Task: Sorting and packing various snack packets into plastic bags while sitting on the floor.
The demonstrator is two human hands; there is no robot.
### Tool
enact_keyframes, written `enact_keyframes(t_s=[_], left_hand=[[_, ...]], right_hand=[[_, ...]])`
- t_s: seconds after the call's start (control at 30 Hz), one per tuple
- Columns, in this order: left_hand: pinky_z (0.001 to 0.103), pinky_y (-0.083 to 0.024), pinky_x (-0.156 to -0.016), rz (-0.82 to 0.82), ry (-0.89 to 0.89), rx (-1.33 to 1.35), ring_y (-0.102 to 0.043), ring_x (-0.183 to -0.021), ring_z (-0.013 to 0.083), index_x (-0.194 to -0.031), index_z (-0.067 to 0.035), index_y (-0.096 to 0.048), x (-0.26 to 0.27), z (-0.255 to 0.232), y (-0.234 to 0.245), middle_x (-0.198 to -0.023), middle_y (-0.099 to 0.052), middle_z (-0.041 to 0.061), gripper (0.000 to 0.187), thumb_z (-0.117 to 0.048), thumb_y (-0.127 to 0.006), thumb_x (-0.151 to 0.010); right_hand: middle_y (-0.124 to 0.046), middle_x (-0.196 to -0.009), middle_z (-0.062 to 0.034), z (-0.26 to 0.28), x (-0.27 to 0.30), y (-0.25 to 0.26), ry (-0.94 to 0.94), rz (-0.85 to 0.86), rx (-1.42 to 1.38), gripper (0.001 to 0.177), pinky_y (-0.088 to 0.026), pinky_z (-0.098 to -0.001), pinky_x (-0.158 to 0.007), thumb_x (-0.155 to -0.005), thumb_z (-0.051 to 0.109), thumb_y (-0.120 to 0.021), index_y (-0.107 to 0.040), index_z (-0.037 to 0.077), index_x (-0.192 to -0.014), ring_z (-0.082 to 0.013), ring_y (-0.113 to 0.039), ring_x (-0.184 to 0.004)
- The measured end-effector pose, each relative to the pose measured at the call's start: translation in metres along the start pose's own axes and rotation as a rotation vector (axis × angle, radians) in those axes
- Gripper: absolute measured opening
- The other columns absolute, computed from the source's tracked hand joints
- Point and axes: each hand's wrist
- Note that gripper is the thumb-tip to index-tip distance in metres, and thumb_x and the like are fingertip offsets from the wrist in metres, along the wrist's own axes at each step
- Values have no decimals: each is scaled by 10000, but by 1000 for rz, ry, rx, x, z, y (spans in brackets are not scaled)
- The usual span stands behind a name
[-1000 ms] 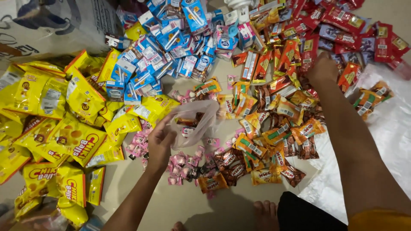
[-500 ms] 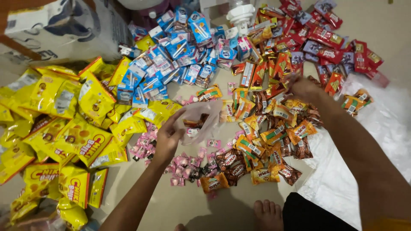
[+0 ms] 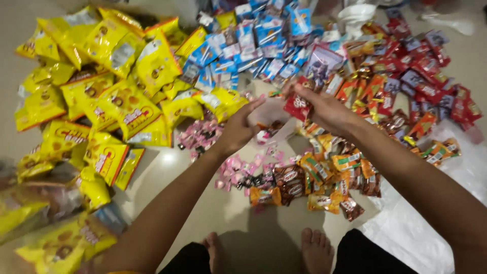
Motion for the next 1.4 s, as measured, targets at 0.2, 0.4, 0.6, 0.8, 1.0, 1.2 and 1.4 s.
enact_keyframes(t_s=[0.2, 0.4, 0.6, 0.8, 1.0, 1.2, 1.4], left_hand=[[375, -493, -1035, 8, 35, 95, -609, -1205, 297, -1518, -263, -536, 14, -8, 5, -1553, -496, 160, 822, -118, -706, -727], [421, -475, -1083, 52, 129, 28, -544, -1355, 379, -1538, -272, -511, 21, -39, 25, -1586, -454, 167, 826, -126, -679, -742], [536, -334, -1202, 114, 118, 5, -336, -1501, 463, -1567, -199, -458, 25, -70, 34, -1612, -387, 227, 792, -62, -658, -813], [500, -386, -1182, 117, 112, -17, -396, -1471, 454, -1570, -155, -442, 25, -82, 32, -1602, -402, 232, 770, -52, -654, -837], [437, -511, -1072, 85, 135, 34, -553, -1341, 422, -1567, -186, -452, 25, -71, 31, -1574, -432, 230, 779, -22, -652, -833], [357, -601, -882, 36, 130, 37, -694, -1057, 295, -1552, -207, -475, 20, -49, 30, -1555, -458, 229, 800, -44, -639, -786], [306, -614, -823, 21, 167, 56, -706, -965, 263, -1545, -198, -485, 19, -56, 30, -1559, -456, 218, 787, -18, -639, -794]], right_hand=[[-749, -1047, -66, -19, -1, -31, 355, 112, 618, 501, -545, -349, -915, -753, 255, -918, -735, 140, -1204, -180, -694, -1003], [-787, -903, -134, -39, -28, -21, 206, 40, 1253, 403, -563, -484, -876, -778, 351, -874, -770, 179, -1127, -386, -739, -971], [-778, -945, -193, -39, -32, -8, 178, -29, 1294, 483, -538, -558, -913, -843, 391, -834, -733, 30, -1147, -454, -712, -1014], [-791, -985, -30, -47, -29, 7, 248, -34, 1178, 231, -536, -494, -938, -976, 284, -684, -709, 198, -1190, -333, -728, -1024], [-677, -964, -122, -42, -9, 15, 701, -415, 807, 271, -541, -361, -812, -1007, -113, -501, -626, 72, -1160, -272, -683, -863], [-590, -983, -194, -189, -28, 113, 442, -462, 916, 198, -506, -433, -803, -891, -105, -602, -577, 8, -1052, -406, -641, -939], [-626, -1207, -178, -212, -4, 92, 147, 228, 1699, 417, -599, -536, -879, -835, 229, -768, -698, 257, -1245, -464, -667, -1097]])
Point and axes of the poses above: each hand's wrist, its own x-axis away from the middle knuckle, its own y-axis out of the back of the hand, z = x × y
